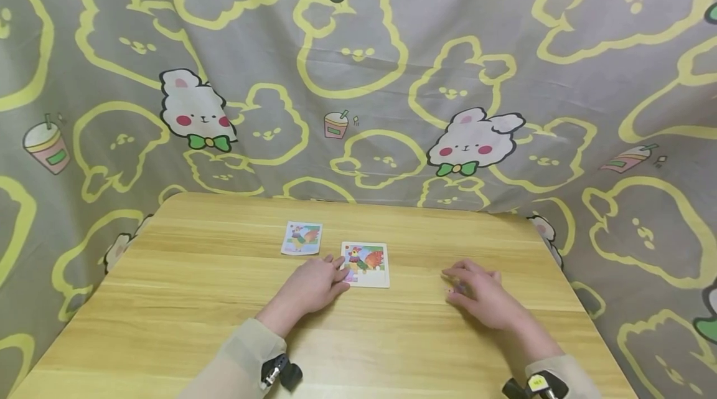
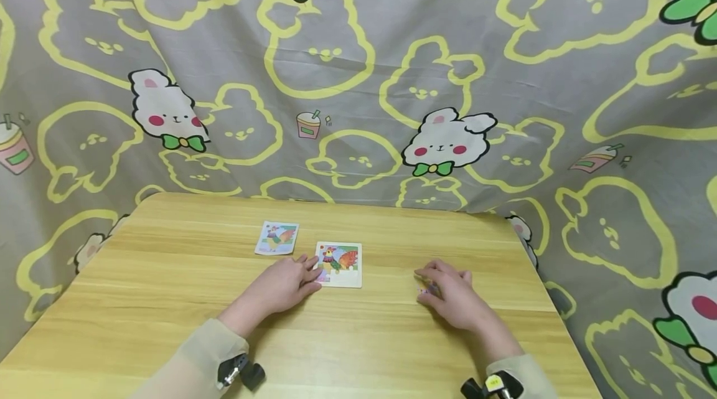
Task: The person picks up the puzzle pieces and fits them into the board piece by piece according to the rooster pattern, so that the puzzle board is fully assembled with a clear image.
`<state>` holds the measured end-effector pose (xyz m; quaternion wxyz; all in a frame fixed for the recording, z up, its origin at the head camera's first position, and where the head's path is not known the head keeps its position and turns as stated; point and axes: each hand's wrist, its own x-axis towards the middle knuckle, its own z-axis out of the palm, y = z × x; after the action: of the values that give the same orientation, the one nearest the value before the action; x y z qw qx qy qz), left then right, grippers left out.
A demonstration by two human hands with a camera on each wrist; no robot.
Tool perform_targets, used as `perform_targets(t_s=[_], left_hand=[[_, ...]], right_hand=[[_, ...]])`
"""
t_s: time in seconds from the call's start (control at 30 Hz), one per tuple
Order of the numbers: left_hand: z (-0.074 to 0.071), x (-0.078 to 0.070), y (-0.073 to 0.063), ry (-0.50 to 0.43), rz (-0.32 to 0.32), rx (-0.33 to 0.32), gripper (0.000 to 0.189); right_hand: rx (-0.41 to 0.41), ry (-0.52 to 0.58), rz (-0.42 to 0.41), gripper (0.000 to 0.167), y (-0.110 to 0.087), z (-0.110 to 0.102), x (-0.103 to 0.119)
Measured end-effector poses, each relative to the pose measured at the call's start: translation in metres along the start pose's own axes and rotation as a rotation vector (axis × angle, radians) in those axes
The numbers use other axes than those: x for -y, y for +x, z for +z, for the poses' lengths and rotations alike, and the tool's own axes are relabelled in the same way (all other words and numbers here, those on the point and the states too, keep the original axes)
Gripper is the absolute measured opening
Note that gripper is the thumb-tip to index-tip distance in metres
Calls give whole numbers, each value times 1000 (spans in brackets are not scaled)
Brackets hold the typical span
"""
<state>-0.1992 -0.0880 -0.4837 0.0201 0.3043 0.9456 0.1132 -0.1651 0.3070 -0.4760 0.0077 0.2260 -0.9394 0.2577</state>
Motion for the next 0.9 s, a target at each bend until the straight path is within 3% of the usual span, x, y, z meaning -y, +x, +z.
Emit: perform_targets(t_s=[0.23, 0.63, 0.9], left_hand=[[-2, -1, 1, -5, -6, 11, 42], [-1, -1, 0, -8, 0, 14, 42], [-1, 1, 0, -25, 6, -2, 41]], right_hand=[[5, -28, 13, 52, -6, -4, -11], [39, 29, 88, 35, -4, 1, -11], [-31, -20, 30, 27, -9, 12, -10]])
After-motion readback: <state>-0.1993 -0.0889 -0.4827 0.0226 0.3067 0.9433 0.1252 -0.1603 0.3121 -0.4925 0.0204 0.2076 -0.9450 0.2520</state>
